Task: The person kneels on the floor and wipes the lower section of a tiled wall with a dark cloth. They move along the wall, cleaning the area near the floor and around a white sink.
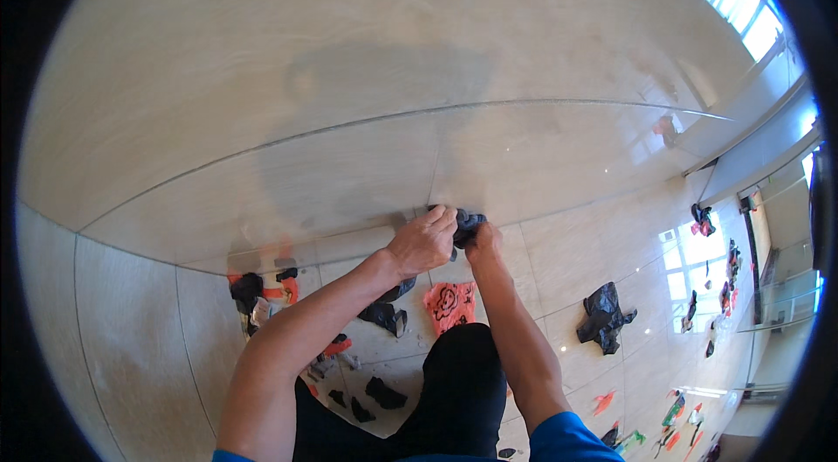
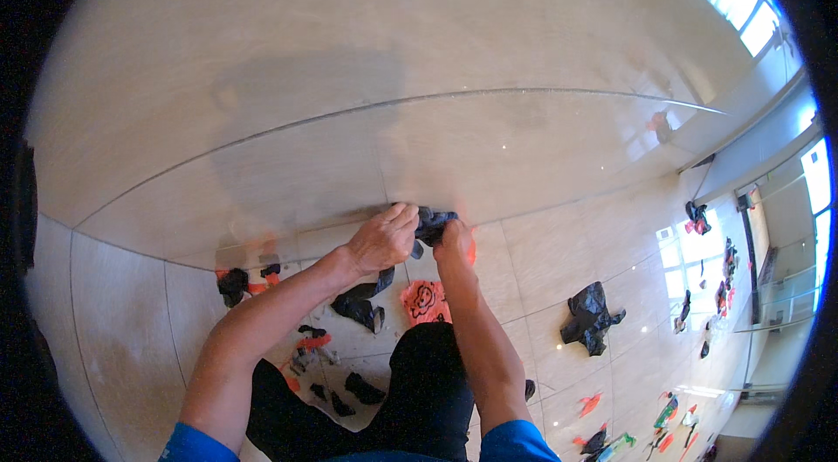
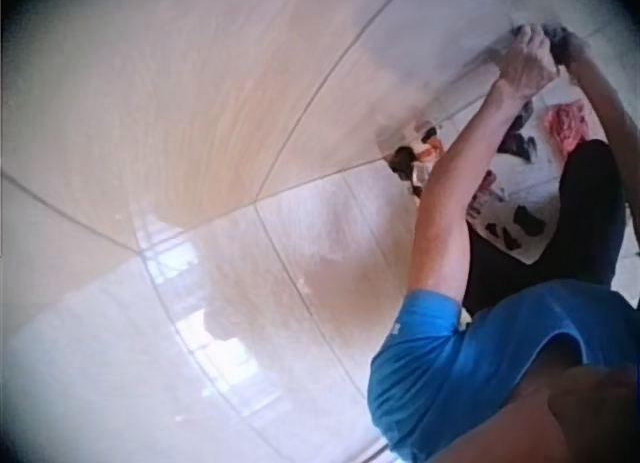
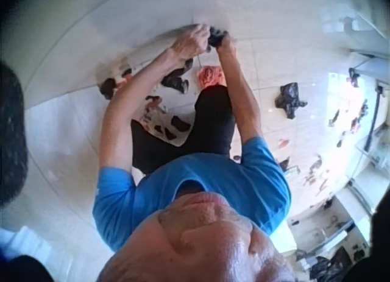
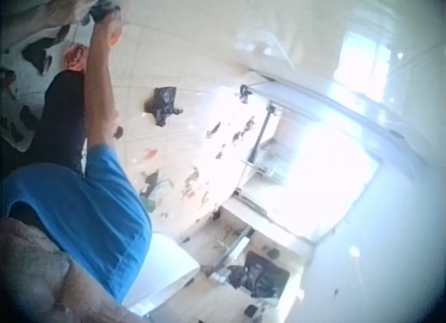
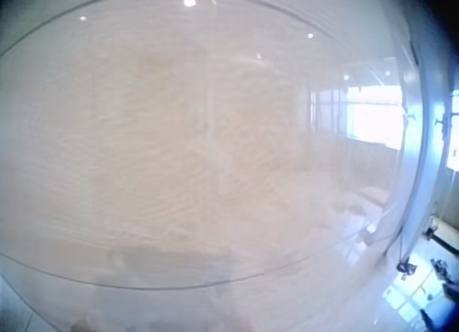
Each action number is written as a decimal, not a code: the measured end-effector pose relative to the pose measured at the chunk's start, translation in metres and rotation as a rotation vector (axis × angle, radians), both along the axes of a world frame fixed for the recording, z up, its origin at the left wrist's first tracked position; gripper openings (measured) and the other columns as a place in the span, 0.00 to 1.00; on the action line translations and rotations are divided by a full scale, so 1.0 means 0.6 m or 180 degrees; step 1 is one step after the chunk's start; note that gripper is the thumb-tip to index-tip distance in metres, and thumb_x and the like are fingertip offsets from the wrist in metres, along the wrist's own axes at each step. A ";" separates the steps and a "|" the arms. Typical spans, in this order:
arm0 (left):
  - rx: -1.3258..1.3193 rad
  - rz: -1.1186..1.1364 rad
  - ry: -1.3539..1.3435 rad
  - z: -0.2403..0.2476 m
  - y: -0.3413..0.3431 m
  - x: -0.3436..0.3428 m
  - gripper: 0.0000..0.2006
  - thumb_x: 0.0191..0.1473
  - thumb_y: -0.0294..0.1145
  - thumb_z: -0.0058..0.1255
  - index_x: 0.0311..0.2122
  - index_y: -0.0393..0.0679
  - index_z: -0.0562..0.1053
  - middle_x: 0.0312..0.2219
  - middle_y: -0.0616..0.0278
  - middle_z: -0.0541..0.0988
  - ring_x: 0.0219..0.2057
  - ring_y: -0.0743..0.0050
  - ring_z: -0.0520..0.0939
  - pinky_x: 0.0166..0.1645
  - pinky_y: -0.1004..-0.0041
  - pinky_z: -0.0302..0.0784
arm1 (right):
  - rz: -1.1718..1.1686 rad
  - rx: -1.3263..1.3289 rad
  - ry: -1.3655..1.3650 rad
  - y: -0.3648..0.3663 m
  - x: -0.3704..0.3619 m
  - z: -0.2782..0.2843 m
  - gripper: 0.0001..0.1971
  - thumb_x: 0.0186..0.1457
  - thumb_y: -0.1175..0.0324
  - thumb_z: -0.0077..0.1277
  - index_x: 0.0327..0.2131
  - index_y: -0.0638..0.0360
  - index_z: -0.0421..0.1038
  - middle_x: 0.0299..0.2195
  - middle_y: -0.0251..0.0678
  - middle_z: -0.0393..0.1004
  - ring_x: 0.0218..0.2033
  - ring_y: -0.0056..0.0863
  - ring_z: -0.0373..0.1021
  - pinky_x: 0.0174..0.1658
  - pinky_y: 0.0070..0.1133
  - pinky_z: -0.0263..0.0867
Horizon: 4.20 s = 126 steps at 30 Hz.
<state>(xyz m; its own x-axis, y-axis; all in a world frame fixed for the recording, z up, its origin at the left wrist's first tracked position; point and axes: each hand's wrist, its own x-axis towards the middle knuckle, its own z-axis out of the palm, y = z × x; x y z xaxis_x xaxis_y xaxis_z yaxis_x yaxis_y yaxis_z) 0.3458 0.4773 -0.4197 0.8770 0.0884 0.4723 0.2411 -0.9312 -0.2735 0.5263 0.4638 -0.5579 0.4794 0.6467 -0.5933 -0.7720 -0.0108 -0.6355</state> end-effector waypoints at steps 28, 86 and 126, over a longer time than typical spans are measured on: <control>-0.0345 0.0219 -0.2172 0.368 -0.004 -0.074 0.10 0.41 0.20 0.58 0.32 0.32 0.75 0.35 0.55 0.75 0.31 0.62 0.75 0.29 0.68 0.74 | -0.1160 0.0367 -0.5009 -0.028 -0.080 0.534 0.25 0.49 0.78 0.50 0.52 0.68 0.60 0.52 0.53 0.62 0.53 0.47 0.61 0.57 0.33 0.57; -0.6441 0.2439 -0.5627 0.640 -0.039 0.128 0.09 0.44 0.15 0.53 0.31 0.42 0.71 0.31 0.60 0.75 0.32 0.64 0.79 0.32 0.67 0.80 | 0.0046 -0.0275 -0.1223 -0.036 0.017 0.769 0.21 0.47 0.75 0.54 0.47 0.62 0.62 0.34 0.35 0.69 0.31 0.23 0.65 0.35 0.20 0.65; -0.6993 0.1093 -0.6142 0.717 -0.052 0.243 0.11 0.52 0.19 0.40 0.41 0.33 0.71 0.40 0.54 0.77 0.43 0.61 0.78 0.47 0.65 0.79 | -0.0621 0.0994 -0.1018 -0.047 0.146 1.010 0.20 0.48 0.79 0.54 0.45 0.61 0.61 0.37 0.37 0.70 0.38 0.25 0.68 0.43 0.21 0.65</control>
